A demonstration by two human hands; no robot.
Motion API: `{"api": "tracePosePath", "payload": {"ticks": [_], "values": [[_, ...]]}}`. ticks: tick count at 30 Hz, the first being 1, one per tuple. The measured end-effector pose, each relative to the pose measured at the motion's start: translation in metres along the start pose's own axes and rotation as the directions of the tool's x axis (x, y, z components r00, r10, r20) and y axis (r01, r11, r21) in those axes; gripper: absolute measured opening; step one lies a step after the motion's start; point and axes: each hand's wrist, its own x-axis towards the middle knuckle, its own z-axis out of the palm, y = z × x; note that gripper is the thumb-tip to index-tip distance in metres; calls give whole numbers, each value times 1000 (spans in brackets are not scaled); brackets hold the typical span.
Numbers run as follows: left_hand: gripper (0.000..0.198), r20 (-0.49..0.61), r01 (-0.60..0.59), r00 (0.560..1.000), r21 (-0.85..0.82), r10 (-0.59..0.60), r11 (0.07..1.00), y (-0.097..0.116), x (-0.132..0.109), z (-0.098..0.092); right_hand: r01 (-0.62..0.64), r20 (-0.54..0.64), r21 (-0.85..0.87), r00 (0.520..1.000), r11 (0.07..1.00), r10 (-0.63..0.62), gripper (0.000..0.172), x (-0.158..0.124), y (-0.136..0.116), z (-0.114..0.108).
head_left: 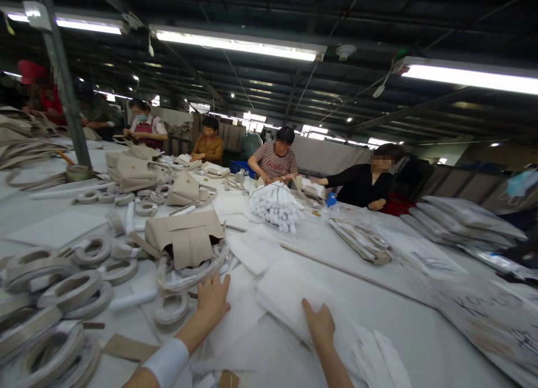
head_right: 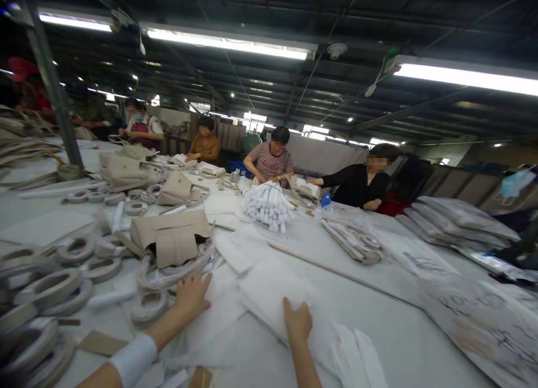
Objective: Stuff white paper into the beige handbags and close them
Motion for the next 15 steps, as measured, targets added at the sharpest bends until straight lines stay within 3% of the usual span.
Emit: {"api": "tracePosePath", "payload": {"ticks": [6, 10, 15], "values": [[73, 5, 0, 1000, -125, 0, 992, -12, 10, -11, -12, 12, -14, 1000, 1000, 12, 79, 5, -30, 29], [59, -55, -35, 998, -283, 20, 959, -28, 13, -19, -1, 7, 13, 1000, 1000, 1, 86, 0, -49, 55], [49, -131, -50, 991, -358, 3, 932, -37, 3, -20, 9, 27, 28, 1000, 1000, -10, 82, -14, -63, 74]]}}
